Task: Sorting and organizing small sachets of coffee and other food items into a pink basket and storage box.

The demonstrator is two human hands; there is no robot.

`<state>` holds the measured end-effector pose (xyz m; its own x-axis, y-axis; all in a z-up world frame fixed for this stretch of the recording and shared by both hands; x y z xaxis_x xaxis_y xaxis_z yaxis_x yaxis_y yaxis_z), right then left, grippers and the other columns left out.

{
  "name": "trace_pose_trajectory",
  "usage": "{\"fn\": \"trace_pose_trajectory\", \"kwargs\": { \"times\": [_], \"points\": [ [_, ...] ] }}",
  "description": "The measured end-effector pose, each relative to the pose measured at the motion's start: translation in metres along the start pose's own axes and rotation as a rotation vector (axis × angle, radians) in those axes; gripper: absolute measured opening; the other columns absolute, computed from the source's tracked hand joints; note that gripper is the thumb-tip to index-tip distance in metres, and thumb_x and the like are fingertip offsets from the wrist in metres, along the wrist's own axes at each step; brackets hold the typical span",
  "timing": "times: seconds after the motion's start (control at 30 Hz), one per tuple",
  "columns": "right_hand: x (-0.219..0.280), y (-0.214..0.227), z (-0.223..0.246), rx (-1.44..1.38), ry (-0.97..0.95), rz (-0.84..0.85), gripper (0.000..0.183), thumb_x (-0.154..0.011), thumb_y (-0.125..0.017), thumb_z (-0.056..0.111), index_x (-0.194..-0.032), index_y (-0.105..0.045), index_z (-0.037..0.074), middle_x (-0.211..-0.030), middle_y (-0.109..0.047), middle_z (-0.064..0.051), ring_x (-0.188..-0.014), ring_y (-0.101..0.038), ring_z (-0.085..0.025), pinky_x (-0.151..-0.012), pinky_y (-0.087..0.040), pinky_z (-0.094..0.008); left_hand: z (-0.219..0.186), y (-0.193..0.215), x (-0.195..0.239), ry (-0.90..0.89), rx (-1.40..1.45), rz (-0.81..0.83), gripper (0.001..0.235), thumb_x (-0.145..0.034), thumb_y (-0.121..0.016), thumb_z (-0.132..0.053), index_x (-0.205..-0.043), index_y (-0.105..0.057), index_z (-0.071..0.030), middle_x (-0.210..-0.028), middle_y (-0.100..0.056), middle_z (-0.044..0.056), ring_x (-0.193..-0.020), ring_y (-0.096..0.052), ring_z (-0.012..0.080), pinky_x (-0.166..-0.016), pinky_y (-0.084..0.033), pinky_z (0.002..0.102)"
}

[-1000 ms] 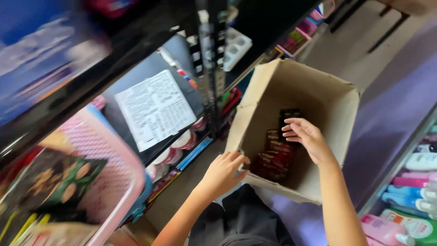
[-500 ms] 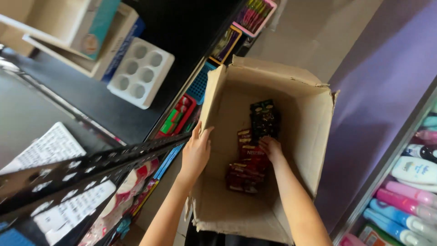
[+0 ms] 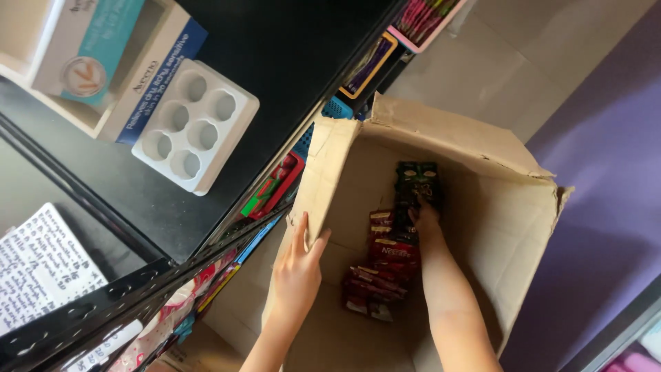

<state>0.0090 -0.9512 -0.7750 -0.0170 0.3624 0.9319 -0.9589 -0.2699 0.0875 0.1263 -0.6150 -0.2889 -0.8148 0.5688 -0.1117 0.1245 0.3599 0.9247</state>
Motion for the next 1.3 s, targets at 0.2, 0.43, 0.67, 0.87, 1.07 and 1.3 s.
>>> {"fn": "trace_pose_trajectory", "kwargs": {
  "times": [0.2,0.43,0.67,0.87,1.07,1.3],
  "points": [
    [0.131,-0.014,0.028,0.113,0.302,0.088,0.039,-0.091,-0.073,0.021,-0.128,-0.067,0.010,-0.122,-0.071,-0.007,-0.105,-0.066,-0.022,-0.080,-0.057,-0.036,0.005,-0.011,0.008,0.024,-0.029,-0.043,0.045,-0.080,-0.064,0.006,-0.119,-0.069,-0.017,-0.151,-0.051,0.018,-0.110,-0.072,0.0367,-0.077,-0.061,0.038],
    [0.337,0.012,0.045,0.665,1.075,0.302,0.031,-0.093,-0.068,0.012,-0.120,-0.069,-0.003,-0.114,-0.074,-0.011,-0.106,-0.067,-0.022,-0.095,-0.050,-0.034,0.004,0.010,0.012,0.039,0.107,0.005,0.054,-0.081,-0.071,-0.007,-0.133,-0.064,-0.022,-0.153,-0.047,0.019,-0.117,-0.065,0.0360,-0.085,-0.059,0.043],
    [0.564,0.036,0.057,1.005,1.060,0.705,0.037,-0.085,-0.075,0.017,-0.117,-0.066,0.000,-0.103,-0.077,-0.003,-0.093,-0.067,-0.011,-0.086,-0.053,-0.029,-0.034,0.125,0.041,-0.367,0.337,-0.203,0.094,-0.066,-0.085,-0.038,-0.146,-0.046,-0.009,-0.145,-0.055,0.019,-0.131,-0.058,0.0456,-0.102,-0.050,0.054],
    [0.655,0.042,0.031,1.145,0.916,0.997,0.021,-0.088,-0.081,0.017,-0.097,-0.075,-0.002,-0.080,-0.064,-0.001,-0.073,-0.054,-0.007,-0.063,-0.046,-0.027,-0.021,0.195,0.128,0.008,0.903,0.302,0.057,-0.084,-0.086,-0.027,-0.133,-0.064,-0.008,-0.105,-0.079,0.014,-0.097,-0.077,0.0277,-0.086,-0.057,0.038],
    [0.731,0.034,-0.034,0.958,0.730,1.200,0.047,-0.079,-0.068,0.020,-0.126,-0.069,0.016,-0.087,-0.075,0.000,-0.068,-0.072,-0.014,-0.065,-0.057,-0.029,0.001,0.294,0.234,0.415,1.190,-0.049,0.052,-0.083,-0.081,-0.018,-0.130,-0.062,-0.009,-0.097,-0.080,0.009,-0.075,-0.066,0.0145,-0.071,-0.056,0.031],
    [0.820,0.012,-0.128,0.983,0.879,1.469,0.025,-0.094,-0.063,0.017,-0.104,-0.075,-0.001,-0.059,-0.069,-0.011,-0.052,-0.066,-0.017,-0.053,-0.053,-0.031,0.032,0.348,0.361,0.300,1.047,-0.455,0.038,-0.087,-0.082,-0.014,-0.120,-0.065,-0.004,-0.097,-0.080,0.007,-0.084,-0.070,0.0085,-0.079,-0.058,0.028]
  ]
}}
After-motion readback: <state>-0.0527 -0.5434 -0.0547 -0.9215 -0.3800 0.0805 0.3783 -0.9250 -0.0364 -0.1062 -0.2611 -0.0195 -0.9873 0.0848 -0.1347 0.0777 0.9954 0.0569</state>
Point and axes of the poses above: each hand's wrist, its own x-axis away from the middle knuckle, its own y-axis out of the back of the hand, z = x × y, the point moved 2 cm from there along -x, towards the middle knuckle
